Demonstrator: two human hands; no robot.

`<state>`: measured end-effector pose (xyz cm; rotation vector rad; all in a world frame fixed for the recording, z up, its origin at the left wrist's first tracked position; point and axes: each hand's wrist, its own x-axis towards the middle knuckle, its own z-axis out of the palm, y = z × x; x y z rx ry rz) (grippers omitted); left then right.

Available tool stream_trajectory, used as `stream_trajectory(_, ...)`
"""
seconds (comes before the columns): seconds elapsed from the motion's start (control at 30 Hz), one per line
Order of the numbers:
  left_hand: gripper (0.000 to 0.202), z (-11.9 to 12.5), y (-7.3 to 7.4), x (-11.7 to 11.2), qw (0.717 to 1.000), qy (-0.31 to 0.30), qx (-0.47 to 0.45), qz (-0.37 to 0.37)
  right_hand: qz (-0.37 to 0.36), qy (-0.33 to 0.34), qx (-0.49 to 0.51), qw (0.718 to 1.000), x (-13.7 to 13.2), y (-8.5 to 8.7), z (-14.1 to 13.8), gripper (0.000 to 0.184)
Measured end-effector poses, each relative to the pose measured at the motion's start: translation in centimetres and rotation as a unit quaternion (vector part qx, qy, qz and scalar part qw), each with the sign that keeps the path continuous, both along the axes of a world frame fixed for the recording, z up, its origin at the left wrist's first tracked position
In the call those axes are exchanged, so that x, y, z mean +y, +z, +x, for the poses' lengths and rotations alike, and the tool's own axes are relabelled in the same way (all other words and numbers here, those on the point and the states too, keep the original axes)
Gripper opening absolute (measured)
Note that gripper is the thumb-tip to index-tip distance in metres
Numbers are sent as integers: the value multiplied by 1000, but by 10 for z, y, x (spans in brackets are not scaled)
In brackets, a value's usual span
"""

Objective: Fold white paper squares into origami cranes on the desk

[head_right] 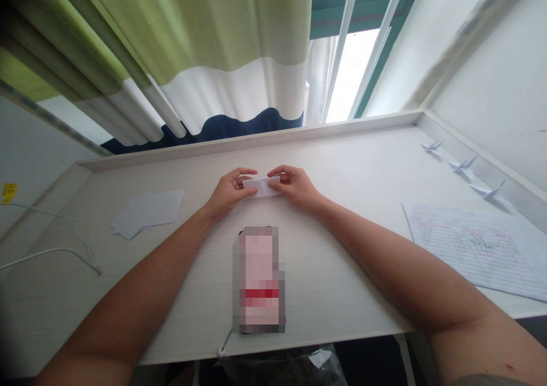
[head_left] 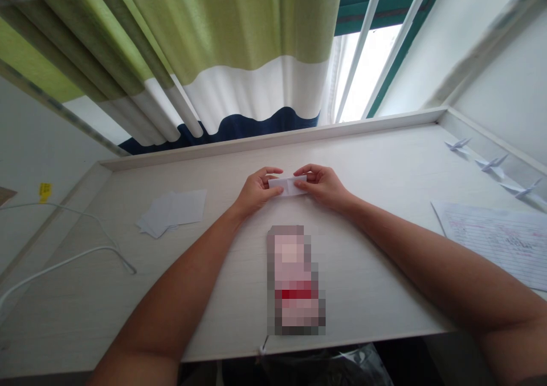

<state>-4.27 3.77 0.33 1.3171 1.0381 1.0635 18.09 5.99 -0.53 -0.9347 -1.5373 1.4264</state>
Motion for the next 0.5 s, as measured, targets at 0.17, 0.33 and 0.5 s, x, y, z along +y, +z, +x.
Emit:
stream_trajectory(0.17, 42, 3, -5, 1, 996, 60, 49, 43, -4, -6, -3, 1000, -1, 1, -1, 44)
stream_trajectory(0.33, 41, 4, -9, 0, 995, 77, 51, 31, -16, -6, -21, 1000, -2, 1, -1, 42)
stream_trajectory(0.5, 39, 5, -9, -1, 997, 62, 30, 26, 23, -15, -56, 998, -2, 4, -2, 32)
